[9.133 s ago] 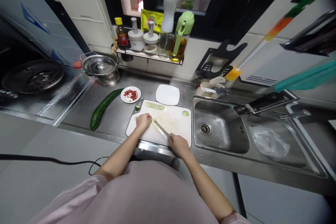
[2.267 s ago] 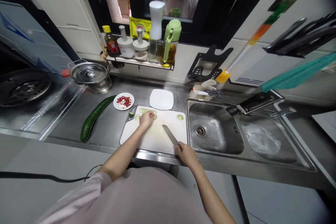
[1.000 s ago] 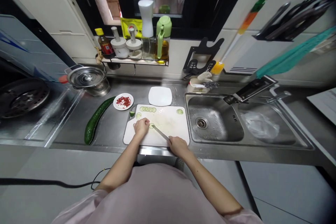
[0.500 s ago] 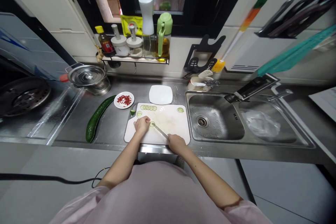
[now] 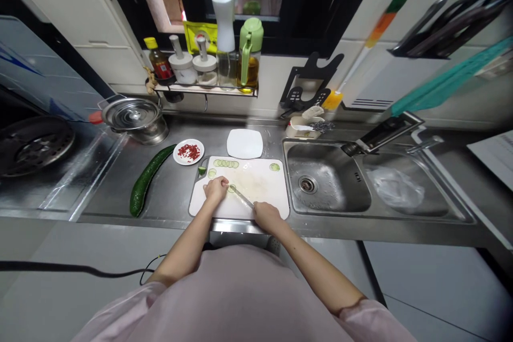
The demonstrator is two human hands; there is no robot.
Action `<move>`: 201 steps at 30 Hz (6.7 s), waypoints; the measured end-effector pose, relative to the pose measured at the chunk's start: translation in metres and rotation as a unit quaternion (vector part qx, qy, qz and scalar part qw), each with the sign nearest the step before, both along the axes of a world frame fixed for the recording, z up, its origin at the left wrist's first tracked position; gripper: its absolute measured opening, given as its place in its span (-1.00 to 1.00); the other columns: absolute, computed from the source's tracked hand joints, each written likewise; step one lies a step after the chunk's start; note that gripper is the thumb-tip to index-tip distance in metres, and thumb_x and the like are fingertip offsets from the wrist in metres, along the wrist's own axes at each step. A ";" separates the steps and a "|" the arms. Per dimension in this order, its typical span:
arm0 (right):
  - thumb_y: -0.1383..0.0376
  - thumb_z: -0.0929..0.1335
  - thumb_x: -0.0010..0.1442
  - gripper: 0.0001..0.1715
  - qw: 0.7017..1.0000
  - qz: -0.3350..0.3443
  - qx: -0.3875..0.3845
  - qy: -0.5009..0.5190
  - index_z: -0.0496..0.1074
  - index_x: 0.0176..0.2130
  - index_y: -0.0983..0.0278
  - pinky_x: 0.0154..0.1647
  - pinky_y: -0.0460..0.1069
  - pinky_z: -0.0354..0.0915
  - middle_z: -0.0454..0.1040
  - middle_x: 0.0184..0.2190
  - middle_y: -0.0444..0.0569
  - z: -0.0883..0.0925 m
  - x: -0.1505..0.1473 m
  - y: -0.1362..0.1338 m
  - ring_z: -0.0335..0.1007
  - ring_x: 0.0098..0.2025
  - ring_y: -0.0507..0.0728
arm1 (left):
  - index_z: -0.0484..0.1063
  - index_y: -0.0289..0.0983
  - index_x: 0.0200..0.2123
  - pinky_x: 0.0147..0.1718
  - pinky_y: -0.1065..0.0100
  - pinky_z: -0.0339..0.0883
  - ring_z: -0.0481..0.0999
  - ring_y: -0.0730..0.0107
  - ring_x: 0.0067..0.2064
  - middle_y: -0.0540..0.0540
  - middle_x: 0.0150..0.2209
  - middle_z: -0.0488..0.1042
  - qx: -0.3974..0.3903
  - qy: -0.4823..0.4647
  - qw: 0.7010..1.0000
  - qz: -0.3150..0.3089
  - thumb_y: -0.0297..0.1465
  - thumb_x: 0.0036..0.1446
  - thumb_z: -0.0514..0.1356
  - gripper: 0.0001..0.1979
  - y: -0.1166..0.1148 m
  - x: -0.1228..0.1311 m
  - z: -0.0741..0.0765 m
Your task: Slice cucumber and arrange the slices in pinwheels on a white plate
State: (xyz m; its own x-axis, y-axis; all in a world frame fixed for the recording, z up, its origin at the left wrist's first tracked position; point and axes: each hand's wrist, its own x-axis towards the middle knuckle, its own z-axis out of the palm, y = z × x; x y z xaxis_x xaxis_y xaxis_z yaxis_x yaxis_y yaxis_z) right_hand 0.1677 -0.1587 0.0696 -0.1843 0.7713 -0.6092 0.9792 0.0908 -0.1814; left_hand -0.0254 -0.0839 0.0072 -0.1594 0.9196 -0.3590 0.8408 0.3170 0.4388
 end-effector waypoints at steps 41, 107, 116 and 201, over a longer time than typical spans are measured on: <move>0.32 0.19 0.27 -0.66 1.000 -0.005 -0.016 -0.021 0.43 -0.05 0.32 -0.20 0.02 0.28 0.52 -0.11 0.21 0.005 0.021 -0.020 0.46 -0.05 0.25 | 0.48 -0.10 -0.23 -0.05 0.14 0.11 0.45 0.18 -0.05 -0.02 -0.22 0.57 0.015 0.009 0.999 -0.034 -0.35 0.07 0.18 -0.83 -0.004 0.002 0.004; 0.20 0.15 0.29 -0.62 0.999 -0.045 0.000 0.015 0.46 -0.13 0.24 -0.22 -0.05 0.18 0.54 -0.15 0.09 -0.012 0.052 -0.015 0.45 -0.08 0.19 | 0.51 -0.11 -0.24 -0.04 0.14 0.12 0.41 0.13 0.00 -0.10 -0.11 0.53 0.102 0.053 0.986 0.119 -0.39 0.13 0.10 -0.79 0.007 -0.049 -0.003; 0.20 0.15 0.30 -0.63 0.998 -0.066 0.016 0.019 0.46 -0.13 0.26 -0.23 -0.05 0.16 0.54 -0.14 0.10 -0.006 0.052 -0.012 0.45 -0.08 0.19 | 0.49 -0.10 -0.13 0.00 0.14 0.11 0.39 0.14 0.01 -0.12 -0.06 0.49 0.159 0.020 0.977 0.138 -0.34 0.18 0.07 -0.75 0.014 -0.022 0.005; 0.34 0.17 0.27 -0.64 1.000 -0.022 0.002 -0.010 0.44 -0.04 0.32 -0.18 0.01 0.30 0.53 -0.12 0.21 -0.004 0.003 -0.003 0.47 -0.05 0.23 | 0.56 -0.11 -0.22 -0.01 0.16 0.13 0.46 0.18 -0.01 -0.09 -0.12 0.58 0.037 0.007 0.999 -0.030 -0.42 0.15 0.05 -0.71 -0.005 0.013 0.001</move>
